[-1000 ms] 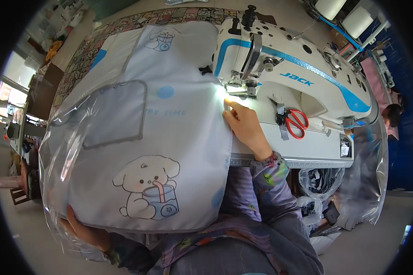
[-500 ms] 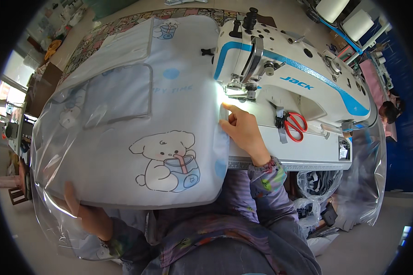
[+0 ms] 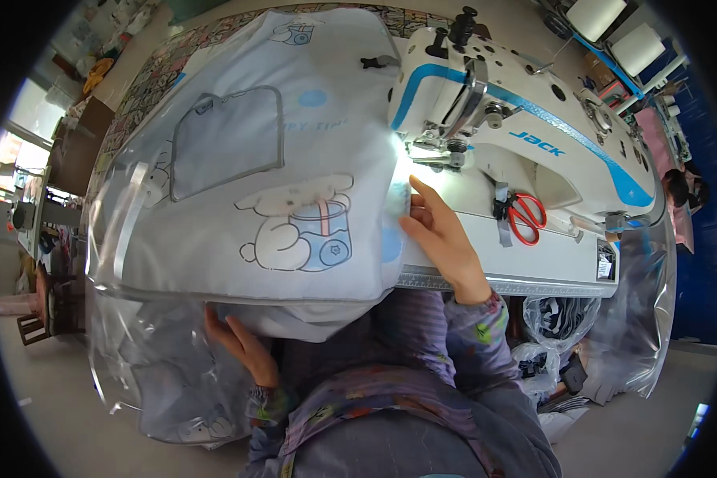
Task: Sewing fabric and plastic sheets together to manufacture bags or covers using an industrial sewing machine.
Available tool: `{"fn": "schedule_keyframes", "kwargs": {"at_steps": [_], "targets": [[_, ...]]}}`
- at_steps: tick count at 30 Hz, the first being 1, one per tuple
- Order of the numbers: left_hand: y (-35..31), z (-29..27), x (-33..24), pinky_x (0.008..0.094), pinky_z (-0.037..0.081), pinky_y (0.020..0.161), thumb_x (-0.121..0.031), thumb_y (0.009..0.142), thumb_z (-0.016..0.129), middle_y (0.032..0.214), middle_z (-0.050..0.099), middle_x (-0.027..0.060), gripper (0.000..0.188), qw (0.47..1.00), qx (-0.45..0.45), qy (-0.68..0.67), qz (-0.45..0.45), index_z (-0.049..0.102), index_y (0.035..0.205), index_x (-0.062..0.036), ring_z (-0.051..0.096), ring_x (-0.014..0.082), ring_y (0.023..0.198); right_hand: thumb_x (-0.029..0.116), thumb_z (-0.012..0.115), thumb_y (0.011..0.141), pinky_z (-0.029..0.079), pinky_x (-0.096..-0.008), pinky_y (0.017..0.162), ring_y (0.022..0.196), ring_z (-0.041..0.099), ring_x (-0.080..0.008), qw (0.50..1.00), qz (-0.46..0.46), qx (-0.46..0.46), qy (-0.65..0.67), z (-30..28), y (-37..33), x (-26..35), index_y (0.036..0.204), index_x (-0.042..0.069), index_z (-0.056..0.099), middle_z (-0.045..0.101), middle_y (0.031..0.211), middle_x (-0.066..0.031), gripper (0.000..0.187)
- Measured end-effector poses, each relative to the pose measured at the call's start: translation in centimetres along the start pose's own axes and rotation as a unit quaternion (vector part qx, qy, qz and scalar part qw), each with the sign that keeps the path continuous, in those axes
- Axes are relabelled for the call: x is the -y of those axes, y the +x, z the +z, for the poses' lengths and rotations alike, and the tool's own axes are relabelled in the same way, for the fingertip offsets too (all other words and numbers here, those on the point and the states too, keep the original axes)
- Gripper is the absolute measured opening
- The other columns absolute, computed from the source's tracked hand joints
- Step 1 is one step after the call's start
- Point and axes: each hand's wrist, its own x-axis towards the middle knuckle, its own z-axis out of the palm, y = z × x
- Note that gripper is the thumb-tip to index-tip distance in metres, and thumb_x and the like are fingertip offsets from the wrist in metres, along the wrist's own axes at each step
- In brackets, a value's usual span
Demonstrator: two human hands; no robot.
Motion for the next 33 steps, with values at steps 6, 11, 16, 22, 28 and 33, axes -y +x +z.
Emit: {"fn": "schedule_keyframes", "kwargs": {"at_steps": [6, 11, 16, 22, 28, 33], "targets": [[4.1, -3.2, 4.1, 0.0397, 0.045, 0.100, -0.030, 0.104, 0.062, 0.145, 0.044, 0.0176, 0.064, 0.965, -0.049, -0.106, -0.235, 0.037, 0.149, 0.0070, 0.054, 0.0205, 0.118, -0.006, 0.052, 0.099, 0.044, -0.0328, 0.106, 0.129, 0.053, -0.0224, 0.965, 0.024, 0.066, 0.254, 1.5, -4.9, 0.3, 0.164, 0.008, 0.020, 0.048, 0.145, -0.0180, 0.073], [4.5, -3.8, 4.8, 0.0411, 0.044, 0.103, -0.016, 0.100, 0.065, 0.149, 0.043, 0.0225, 0.058, 0.977, -0.166, 0.120, -0.051, 0.041, 0.148, 0.0056, 0.055, 0.0281, 0.117, -0.007, 0.054, 0.097, 0.043, -0.0358, 0.108, 0.130, 0.052, -0.0242, 0.954, 0.032, 0.119, 0.274, 1.8, -6.1, 0.3, 0.164, 0.008, 0.018, 0.048, 0.144, -0.0157, 0.078], [3.6, -9.7, 6.8, 0.0454, 0.047, 0.097, -0.014, 0.098, 0.068, 0.144, 0.043, 0.0178, 0.055, 0.873, -0.201, 0.431, 0.109, 0.045, 0.144, 0.0030, 0.052, 0.0326, 0.119, -0.006, 0.055, 0.095, 0.040, -0.0392, 0.112, 0.134, 0.050, -0.0270, 0.935, 0.021, 0.117, 0.334, 1.9, -6.4, -0.4, 0.164, 0.008, 0.018, 0.045, 0.148, -0.0160, 0.080], [11.9, -22.9, 4.8, 0.0550, 0.043, 0.103, -0.025, 0.099, 0.063, 0.130, 0.059, 0.0156, 0.050, 0.708, -0.272, 0.569, 0.319, 0.049, 0.144, -0.0066, 0.054, 0.0388, 0.119, -0.003, 0.059, 0.092, 0.037, -0.0415, 0.116, 0.142, 0.043, -0.0285, 0.902, 0.012, 0.094, 0.421, 2.6, -6.5, -0.8, 0.164, 0.009, 0.019, 0.040, 0.155, -0.0137, 0.083], [11.2, -28.3, 14.9, 0.0409, 0.053, 0.076, -0.030, 0.095, 0.073, 0.110, 0.066, 0.0199, 0.052, 0.771, -0.142, 0.514, 0.349, 0.058, 0.133, 0.0005, 0.066, 0.0324, 0.096, -0.002, 0.066, 0.091, 0.040, -0.0301, 0.102, 0.117, 0.049, -0.0173, 0.956, 0.001, 0.124, 0.265, 5.5, -7.5, -2.0, 0.164, 0.009, 0.018, 0.042, 0.148, -0.0054, 0.088], [7.8, -24.6, 13.4, 0.0381, 0.049, 0.087, -0.035, 0.098, 0.065, 0.123, 0.061, 0.0205, 0.056, 0.849, -0.111, 0.434, 0.280, 0.054, 0.138, 0.0031, 0.061, 0.0299, 0.110, 0.002, 0.071, 0.091, 0.035, -0.0248, 0.065, 0.075, 0.038, -0.0086, 0.987, -0.052, 0.150, -0.024, 4.0, -7.8, 2.1, 0.164, 0.008, 0.019, 0.051, 0.106, -0.0011, 0.089]]}}
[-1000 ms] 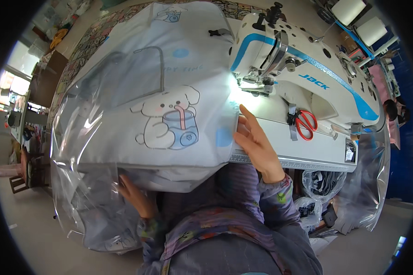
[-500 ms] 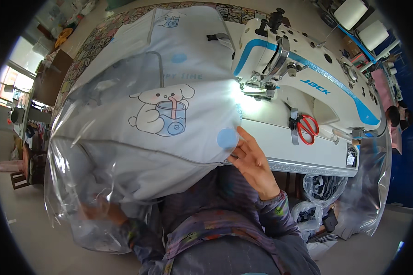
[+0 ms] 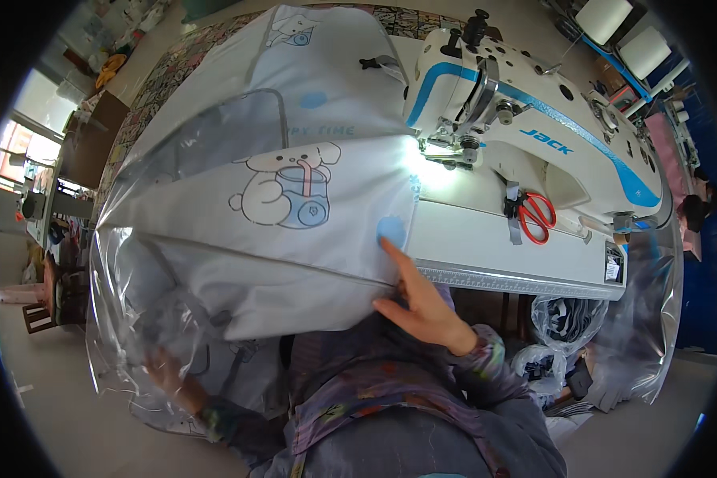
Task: Sewing fabric and plastic sheets together to manufacture bags or covers using an industrial sewing machine.
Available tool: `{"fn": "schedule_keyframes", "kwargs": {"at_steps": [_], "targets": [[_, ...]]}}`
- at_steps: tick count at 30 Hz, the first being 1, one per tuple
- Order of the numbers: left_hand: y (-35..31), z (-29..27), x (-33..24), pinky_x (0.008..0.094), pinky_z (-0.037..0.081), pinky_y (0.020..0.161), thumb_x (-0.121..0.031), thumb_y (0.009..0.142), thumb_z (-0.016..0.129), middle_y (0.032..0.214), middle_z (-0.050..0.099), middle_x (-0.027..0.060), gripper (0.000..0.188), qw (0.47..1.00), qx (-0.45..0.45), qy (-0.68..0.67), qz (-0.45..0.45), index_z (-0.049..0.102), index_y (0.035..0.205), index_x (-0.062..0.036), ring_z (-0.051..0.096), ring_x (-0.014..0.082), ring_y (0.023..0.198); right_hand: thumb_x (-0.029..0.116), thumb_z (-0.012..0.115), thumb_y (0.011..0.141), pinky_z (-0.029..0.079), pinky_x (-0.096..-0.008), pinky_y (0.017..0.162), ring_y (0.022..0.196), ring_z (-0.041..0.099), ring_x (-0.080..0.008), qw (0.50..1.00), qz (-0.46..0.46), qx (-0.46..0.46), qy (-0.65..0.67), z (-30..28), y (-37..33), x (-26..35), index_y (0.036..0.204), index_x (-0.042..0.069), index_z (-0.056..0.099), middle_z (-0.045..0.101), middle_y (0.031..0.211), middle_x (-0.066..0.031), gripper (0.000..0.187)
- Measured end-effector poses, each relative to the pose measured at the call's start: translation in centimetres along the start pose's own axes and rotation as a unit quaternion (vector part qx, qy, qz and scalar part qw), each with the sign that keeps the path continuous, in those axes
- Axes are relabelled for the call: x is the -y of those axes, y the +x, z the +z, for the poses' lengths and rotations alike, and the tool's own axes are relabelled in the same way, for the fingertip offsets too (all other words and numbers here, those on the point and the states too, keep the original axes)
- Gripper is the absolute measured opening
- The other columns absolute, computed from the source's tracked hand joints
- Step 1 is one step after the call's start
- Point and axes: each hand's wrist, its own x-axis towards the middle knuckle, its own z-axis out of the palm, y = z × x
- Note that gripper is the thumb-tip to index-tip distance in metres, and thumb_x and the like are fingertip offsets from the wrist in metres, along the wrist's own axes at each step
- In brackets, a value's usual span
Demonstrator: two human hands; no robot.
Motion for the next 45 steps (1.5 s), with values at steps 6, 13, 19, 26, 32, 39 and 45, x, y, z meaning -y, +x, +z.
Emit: {"fn": "schedule_keyframes", "kwargs": {"at_steps": [6, 13, 19, 26, 32, 39, 45], "targets": [[9.9, -11.3, -7.5, 0.0424, 0.041, 0.109, -0.039, 0.104, 0.050, 0.142, 0.053, 0.0206, 0.058, 0.917, -0.015, -0.302, -0.261, 0.049, 0.143, 0.0038, 0.051, 0.0314, 0.132, 0.008, 0.057, 0.101, 0.045, -0.0353, 0.108, 0.127, 0.059, -0.0223, 0.946, 0.026, -0.023, 0.322, -7.3, -0.3, 6.2, 0.163, 0.007, 0.020, 0.056, 0.145, -0.0166, 0.073], [9.8, -13.9, -7.9, 0.0488, 0.048, 0.093, -0.039, 0.103, 0.054, 0.121, 0.062, 0.0246, 0.049, 0.994, 0.039, -0.041, -0.091, 0.061, 0.124, 0.0047, 0.059, 0.0381, 0.111, 0.013, 0.055, 0.105, 0.052, -0.0235, 0.082, 0.095, 0.062, -0.0095, 0.890, 0.161, -0.109, 0.413, -6.3, 4.4, 0.3, 0.160, 0.008, 0.033, 0.063, 0.120, -0.0059, 0.059], [10.1, -14.3, -6.4, 0.0525, 0.053, 0.084, -0.038, 0.103, 0.056, 0.109, 0.068, 0.0271, 0.046, 0.999, 0.030, -0.009, -0.030, 0.068, 0.112, 0.0053, 0.065, 0.0424, 0.098, 0.012, 0.058, 0.104, 0.037, -0.0204, 0.058, 0.071, 0.043, -0.0029, 0.972, 0.101, -0.127, 0.172, -6.8, 7.8, -2.8, 0.154, 0.002, 0.041, 0.048, 0.085, 0.0027, 0.054], [9.8, -12.7, -7.2, 0.0471, 0.052, 0.093, -0.033, 0.105, 0.052, 0.127, 0.062, 0.0242, 0.044, 0.998, 0.026, -0.014, -0.063, 0.063, 0.125, 0.0050, 0.064, 0.0388, 0.111, 0.012, 0.061, 0.101, 0.041, -0.0226, 0.068, 0.077, 0.046, -0.0067, 0.985, 0.060, -0.153, 0.060, -5.9, 7.3, -4.7, 0.151, -0.004, 0.043, 0.052, 0.087, 0.0008, 0.055], [10.4, -12.7, -6.6, 0.0425, 0.051, 0.101, -0.029, 0.106, 0.049, 0.143, 0.057, 0.0217, 0.045, 0.992, 0.060, -0.021, -0.107, 0.058, 0.135, 0.0046, 0.063, 0.0357, 0.121, 0.014, 0.063, 0.101, 0.043, -0.0246, 0.069, 0.077, 0.048, -0.0085, 0.982, 0.032, -0.180, -0.054, -5.8, 8.3, -5.4, 0.147, -0.005, 0.048, 0.053, 0.084, -0.0005, 0.052], [10.6, -11.2, -6.9, 0.0443, 0.050, 0.103, -0.026, 0.106, 0.053, 0.140, 0.060, 0.0235, 0.036, 1.000, 0.008, -0.005, 0.006, 0.067, 0.120, 0.0038, 0.061, 0.0398, 0.123, 0.018, 0.065, 0.097, 0.046, -0.0332, 0.062, 0.064, 0.053, -0.0163, 0.959, -0.033, -0.255, -0.121, -4.6, 8.3, -5.5, 0.139, -0.007, 0.053, 0.056, 0.071, -0.0097, 0.050], [10.5, -11.2, -7.4, 0.0437, 0.049, 0.105, -0.026, 0.105, 0.056, 0.145, 0.057, 0.0197, 0.036, 1.000, -0.001, 0.006, 0.010, 0.066, 0.124, 0.0027, 0.059, 0.0374, 0.127, 0.017, 0.063, 0.097, 0.048, -0.0372, 0.061, 0.061, 0.058, -0.0263, 0.942, -0.053, -0.287, -0.169, -4.1, 8.4, -5.9, 0.136, -0.007, 0.055, 0.061, 0.071, -0.0179, 0.047]]}}
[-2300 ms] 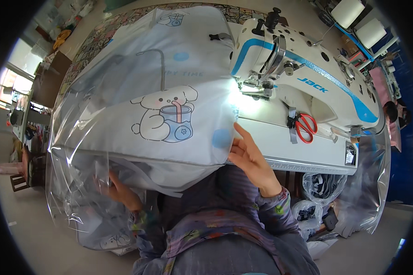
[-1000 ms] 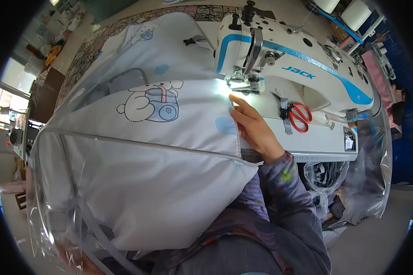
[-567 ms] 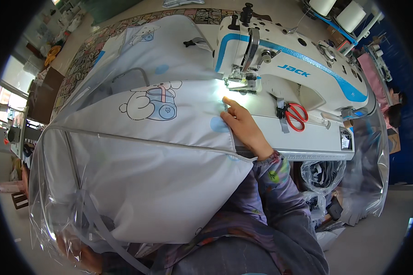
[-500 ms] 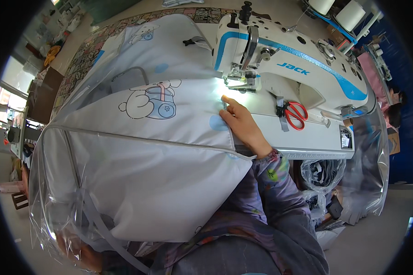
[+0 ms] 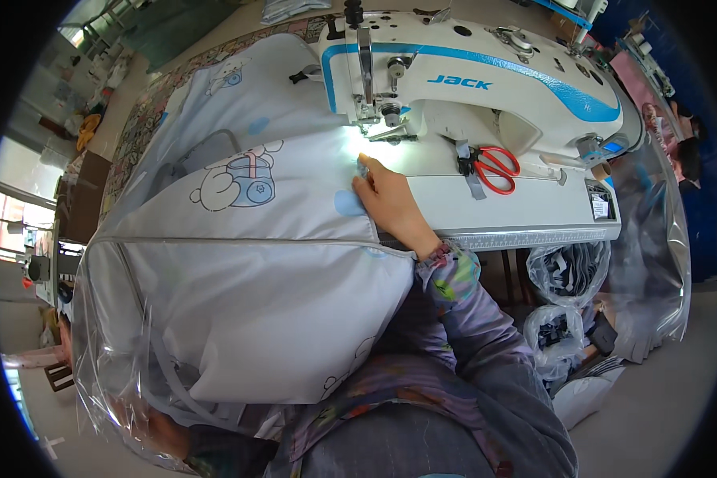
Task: Sewing fabric and plastic sheets together to manufacture bags or covers using an industrial sewing machine.
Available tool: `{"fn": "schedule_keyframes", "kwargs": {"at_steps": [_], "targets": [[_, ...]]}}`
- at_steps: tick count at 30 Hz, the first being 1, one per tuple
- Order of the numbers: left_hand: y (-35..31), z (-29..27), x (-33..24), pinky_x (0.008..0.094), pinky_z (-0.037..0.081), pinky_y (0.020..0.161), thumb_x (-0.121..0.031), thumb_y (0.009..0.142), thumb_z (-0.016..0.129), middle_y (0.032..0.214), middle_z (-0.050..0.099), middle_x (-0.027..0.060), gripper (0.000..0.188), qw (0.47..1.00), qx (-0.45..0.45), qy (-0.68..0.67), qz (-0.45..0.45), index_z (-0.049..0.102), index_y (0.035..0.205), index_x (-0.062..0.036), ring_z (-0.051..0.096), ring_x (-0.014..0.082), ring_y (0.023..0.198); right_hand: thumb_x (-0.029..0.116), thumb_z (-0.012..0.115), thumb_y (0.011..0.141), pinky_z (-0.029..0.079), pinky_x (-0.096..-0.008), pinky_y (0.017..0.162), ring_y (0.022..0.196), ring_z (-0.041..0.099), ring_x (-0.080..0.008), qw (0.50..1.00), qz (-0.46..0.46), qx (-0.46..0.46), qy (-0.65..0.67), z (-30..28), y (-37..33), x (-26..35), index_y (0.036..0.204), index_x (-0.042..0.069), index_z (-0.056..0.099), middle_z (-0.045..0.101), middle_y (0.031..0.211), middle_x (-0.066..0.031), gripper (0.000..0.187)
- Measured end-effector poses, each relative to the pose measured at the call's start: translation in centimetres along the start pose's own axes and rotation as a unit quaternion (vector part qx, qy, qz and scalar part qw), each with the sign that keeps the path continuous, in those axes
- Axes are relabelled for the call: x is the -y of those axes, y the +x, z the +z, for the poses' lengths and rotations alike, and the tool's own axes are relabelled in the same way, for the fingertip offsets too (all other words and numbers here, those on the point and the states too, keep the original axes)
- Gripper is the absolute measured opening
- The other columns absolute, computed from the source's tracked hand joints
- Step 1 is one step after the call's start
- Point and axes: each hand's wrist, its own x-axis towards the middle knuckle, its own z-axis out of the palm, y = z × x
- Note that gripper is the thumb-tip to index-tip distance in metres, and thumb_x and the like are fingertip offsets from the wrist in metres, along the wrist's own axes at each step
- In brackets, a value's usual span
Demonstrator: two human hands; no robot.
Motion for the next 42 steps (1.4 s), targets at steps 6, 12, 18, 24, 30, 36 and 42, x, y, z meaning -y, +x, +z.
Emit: {"fn": "schedule_keyframes", "kwargs": {"at_steps": [6, 12, 18, 24, 30, 36, 42], "targets": [[-0.2, -0.6, -1.5, 0.0460, 0.051, 0.102, -0.019, 0.101, 0.060, 0.137, 0.061, 0.0256, 0.032, 1.000, 0.011, -0.012, -0.007, 0.066, 0.121, 0.0046, 0.060, 0.0414, 0.123, 0.019, 0.063, 0.097, 0.049, -0.0371, 0.063, 0.063, 0.058, -0.0232, 1.000, -0.006, 0.022, 0.001, -0.5, 0.1, -0.4, 0.136, -0.007, 0.055, 0.060, 0.073, -0.0153, 0.048], [-0.6, -0.7, -2.8, 0.0431, 0.049, 0.104, -0.023, 0.101, 0.058, 0.145, 0.058, 0.0197, 0.038, 0.994, 0.024, -0.055, -0.097, 0.064, 0.129, 0.0031, 0.060, 0.0384, 0.126, 0.018, 0.060, 0.101, 0.044, -0.0282, 0.057, 0.065, 0.050, -0.0088, 0.978, 0.113, 0.131, 0.115, -2.5, 2.0, -0.3, 0.146, -0.003, 0.048, 0.055, 0.076, -0.0015, 0.052], [-1.2, -1.1, -3.3, 0.0441, 0.050, 0.102, -0.022, 0.100, 0.061, 0.137, 0.063, 0.0197, 0.035, 0.985, 0.020, -0.043, -0.165, 0.066, 0.125, 0.0023, 0.062, 0.0373, 0.123, 0.014, 0.059, 0.100, 0.042, -0.0221, 0.053, 0.064, 0.048, -0.0058, 0.961, 0.154, 0.194, 0.125, -3.5, 3.1, 0.3, 0.153, -0.003, 0.039, 0.052, 0.078, 0.0015, 0.059], [-2.6, -0.5, -0.8, 0.0424, 0.052, 0.100, -0.020, 0.100, 0.061, 0.129, 0.065, 0.0210, 0.039, 0.998, -0.024, 0.014, -0.058, 0.061, 0.130, 0.0047, 0.064, 0.0374, 0.118, 0.012, 0.061, 0.099, 0.041, -0.0223, 0.053, 0.065, 0.048, -0.0052, 0.955, 0.162, 0.208, 0.135, -4.0, 3.1, 0.3, 0.152, -0.003, 0.043, 0.052, 0.078, 0.0018, 0.058], [-4.6, 0.9, 5.8, 0.0422, 0.051, 0.100, -0.018, 0.099, 0.062, 0.128, 0.064, 0.0242, 0.041, 0.982, -0.024, -0.084, -0.164, 0.059, 0.131, 0.0063, 0.063, 0.0381, 0.118, 0.011, 0.065, 0.097, 0.039, -0.0225, 0.053, 0.065, 0.047, -0.0051, 0.950, 0.170, 0.211, 0.155, -4.3, 2.4, 0.6, 0.151, -0.002, 0.045, 0.050, 0.079, 0.0023, 0.059], [-3.8, 0.4, 3.3, 0.0432, 0.050, 0.102, -0.020, 0.100, 0.062, 0.129, 0.064, 0.0253, 0.042, 0.957, 0.012, -0.109, -0.269, 0.059, 0.132, 0.0067, 0.063, 0.0392, 0.120, 0.008, 0.067, 0.095, 0.039, -0.0221, 0.054, 0.067, 0.047, -0.0050, 0.961, 0.148, 0.212, 0.096, -4.1, 1.9, 0.7, 0.152, 0.000, 0.045, 0.049, 0.080, 0.0027, 0.062], [-1.4, 0.0, -4.4, 0.0428, 0.050, 0.103, -0.020, 0.101, 0.061, 0.133, 0.061, 0.0244, 0.044, 0.993, -0.025, -0.080, -0.081, 0.056, 0.135, 0.0075, 0.062, 0.0372, 0.122, 0.009, 0.066, 0.096, 0.040, -0.0214, 0.056, 0.070, 0.047, -0.0046, 0.967, 0.137, 0.196, 0.088, -3.8, 2.0, -0.2, 0.152, 0.000, 0.045, 0.048, 0.082, 0.0036, 0.061]]}}
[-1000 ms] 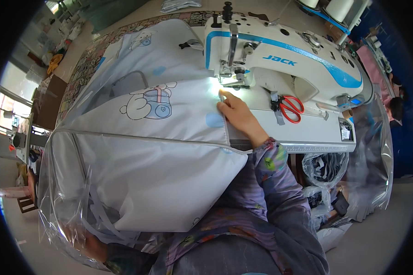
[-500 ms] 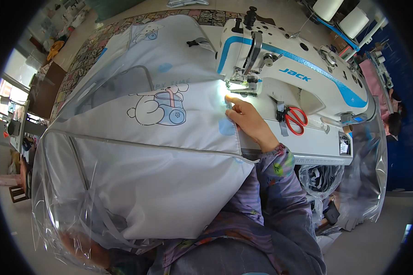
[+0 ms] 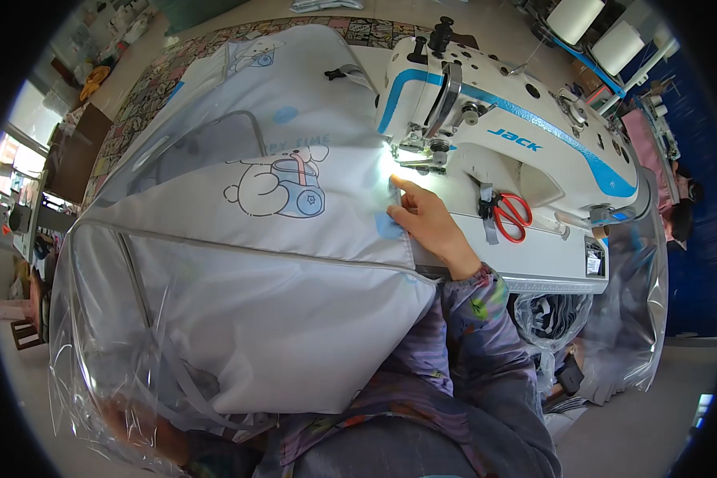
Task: Sewing fabric and plastic sheets together to manufacture bags or covers using an industrial sewing machine.
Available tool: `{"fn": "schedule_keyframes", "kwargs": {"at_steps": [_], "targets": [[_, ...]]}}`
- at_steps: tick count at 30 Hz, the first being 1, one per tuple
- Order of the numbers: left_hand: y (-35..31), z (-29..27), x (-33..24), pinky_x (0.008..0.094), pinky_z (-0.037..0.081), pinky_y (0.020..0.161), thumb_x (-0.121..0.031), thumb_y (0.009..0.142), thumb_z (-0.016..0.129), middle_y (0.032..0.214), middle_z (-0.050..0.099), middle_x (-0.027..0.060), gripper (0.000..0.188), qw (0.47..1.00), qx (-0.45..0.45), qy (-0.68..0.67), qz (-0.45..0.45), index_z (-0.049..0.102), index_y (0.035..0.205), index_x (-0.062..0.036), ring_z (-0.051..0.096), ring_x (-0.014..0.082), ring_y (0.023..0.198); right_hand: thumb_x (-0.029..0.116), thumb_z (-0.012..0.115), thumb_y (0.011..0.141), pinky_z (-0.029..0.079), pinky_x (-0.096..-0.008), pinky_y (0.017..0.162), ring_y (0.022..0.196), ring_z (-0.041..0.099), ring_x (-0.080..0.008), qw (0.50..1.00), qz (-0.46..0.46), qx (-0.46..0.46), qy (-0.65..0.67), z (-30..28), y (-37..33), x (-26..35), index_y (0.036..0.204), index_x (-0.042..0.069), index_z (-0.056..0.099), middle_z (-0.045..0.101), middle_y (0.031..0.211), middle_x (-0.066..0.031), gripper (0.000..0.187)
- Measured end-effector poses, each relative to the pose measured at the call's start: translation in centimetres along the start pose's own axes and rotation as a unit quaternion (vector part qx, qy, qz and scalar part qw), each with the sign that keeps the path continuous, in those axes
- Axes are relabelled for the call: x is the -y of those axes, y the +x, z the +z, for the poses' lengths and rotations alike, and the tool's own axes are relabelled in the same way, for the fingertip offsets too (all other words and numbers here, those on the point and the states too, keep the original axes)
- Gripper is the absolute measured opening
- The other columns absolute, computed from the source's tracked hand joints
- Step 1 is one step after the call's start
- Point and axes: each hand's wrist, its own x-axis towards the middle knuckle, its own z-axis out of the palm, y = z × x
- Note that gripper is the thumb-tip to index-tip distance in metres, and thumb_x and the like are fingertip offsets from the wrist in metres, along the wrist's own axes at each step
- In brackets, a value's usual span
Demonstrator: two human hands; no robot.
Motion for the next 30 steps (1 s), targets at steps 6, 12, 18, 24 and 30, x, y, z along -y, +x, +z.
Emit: {"fn": "schedule_keyframes", "kwargs": {"at_steps": [6, 12, 18, 24, 30], "targets": [[-0.1, 1.2, -0.3, 0.0407, 0.051, 0.102, -0.014, 0.099, 0.064, 0.131, 0.062, 0.0230, 0.043, 0.997, -0.046, -0.062, -0.029, 0.054, 0.136, 0.0062, 0.062, 0.0333, 0.119, 0.009, 0.065, 0.096, 0.041, -0.0216, 0.057, 0.071, 0.046, -0.0052, 1.000, -0.014, 0.000, -0.011, 0.0, -0.5, -0.2, 0.153, 0.000, 0.044, 0.049, 0.083, 0.0026, 0.061], [0.3, 2.1, 1.8, 0.0412, 0.053, 0.099, -0.012, 0.097, 0.066, 0.128, 0.062, 0.0217, 0.041, 0.998, -0.018, 0.012, 0.058, 0.057, 0.132, 0.0059, 0.063, 0.0334, 0.117, 0.010, 0.064, 0.097, 0.041, -0.0223, 0.056, 0.068, 0.046, -0.0056, 1.000, -0.013, 0.016, -0.013, -0.3, -0.9, 0.2, 0.153, 0.000, 0.044, 0.050, 0.082, 0.0017, 0.060], [1.5, 3.5, 1.0, 0.0359, 0.055, 0.091, -0.009, 0.098, 0.062, 0.125, 0.064, 0.0156, 0.032, 0.992, 0.004, 0.058, 0.115, 0.062, 0.128, 0.0028, 0.065, 0.0273, 0.111, 0.018, 0.065, 0.100, 0.040, -0.0235, 0.057, 0.066, 0.046, -0.0057, 0.999, -0.005, 0.035, -0.012, -0.6, -2.0, 1.7, 0.152, -0.001, 0.043, 0.048, 0.074, 0.0015, 0.060], [2.9, 5.2, -2.3, 0.0252, 0.053, 0.082, -0.010, 0.104, 0.053, 0.123, 0.065, 0.0102, 0.039, 0.998, 0.008, 0.017, 0.063, 0.056, 0.142, -0.0031, 0.066, 0.0163, 0.106, 0.024, 0.069, 0.098, 0.044, -0.0283, 0.062, 0.064, 0.050, -0.0146, 0.988, -0.032, 0.065, -0.140, -1.0, -5.3, 3.4, 0.148, -0.003, 0.047, 0.054, 0.074, -0.0075, 0.061], [5.0, 7.1, -4.3, 0.0239, 0.050, 0.077, -0.013, 0.107, 0.047, 0.116, 0.062, 0.0061, 0.044, 0.967, 0.019, -0.218, -0.133, 0.049, 0.150, -0.0033, 0.062, 0.0151, 0.094, 0.018, 0.073, 0.093, 0.052, -0.0349, 0.072, 0.071, 0.064, -0.0268, 0.976, -0.113, -0.011, -0.185, 0.3, -5.5, 1.7, 0.143, 0.002, 0.055, 0.071, 0.100, -0.0231, 0.056]]}}
